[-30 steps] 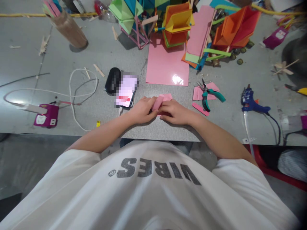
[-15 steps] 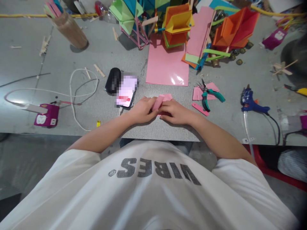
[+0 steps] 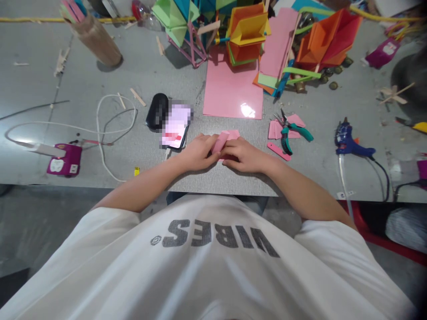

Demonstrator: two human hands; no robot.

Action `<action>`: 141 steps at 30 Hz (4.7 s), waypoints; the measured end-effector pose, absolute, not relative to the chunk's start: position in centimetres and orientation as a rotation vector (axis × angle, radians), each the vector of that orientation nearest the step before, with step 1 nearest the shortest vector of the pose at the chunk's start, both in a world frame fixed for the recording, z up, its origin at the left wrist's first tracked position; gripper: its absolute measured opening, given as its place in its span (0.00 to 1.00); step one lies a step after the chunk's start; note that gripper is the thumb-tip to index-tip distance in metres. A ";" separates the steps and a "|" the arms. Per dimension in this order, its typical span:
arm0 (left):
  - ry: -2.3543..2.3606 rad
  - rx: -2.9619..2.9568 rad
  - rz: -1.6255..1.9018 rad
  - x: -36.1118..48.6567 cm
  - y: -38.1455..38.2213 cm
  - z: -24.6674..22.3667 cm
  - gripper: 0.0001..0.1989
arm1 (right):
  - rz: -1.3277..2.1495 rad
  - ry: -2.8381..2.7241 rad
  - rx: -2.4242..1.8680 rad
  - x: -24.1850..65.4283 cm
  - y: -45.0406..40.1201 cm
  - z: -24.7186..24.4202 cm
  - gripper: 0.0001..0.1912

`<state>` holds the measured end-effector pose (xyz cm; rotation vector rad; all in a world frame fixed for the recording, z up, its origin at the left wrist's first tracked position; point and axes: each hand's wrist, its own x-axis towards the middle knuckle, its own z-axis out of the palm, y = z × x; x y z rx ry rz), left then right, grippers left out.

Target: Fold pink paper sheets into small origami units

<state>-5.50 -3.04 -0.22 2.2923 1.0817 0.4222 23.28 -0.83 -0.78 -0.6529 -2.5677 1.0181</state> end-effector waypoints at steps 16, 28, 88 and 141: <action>1.077 2.309 0.404 -5.4 -3.0 -0.3 0.12 | 1.014 -2.560 -0.653 23.2 -0.8 -1.0 0.12; 1.071 2.344 0.406 -5.4 -3.0 -0.5 0.09 | 1.008 -2.563 -0.642 23.2 -0.8 -0.8 0.12; 1.070 2.331 0.414 -5.5 -3.0 -0.3 0.09 | 1.003 -2.551 -0.653 23.1 -0.8 -0.9 0.11; 1.043 2.351 0.432 -5.6 -2.9 -0.7 0.09 | 1.011 -2.566 -0.674 23.1 -0.7 -1.0 0.11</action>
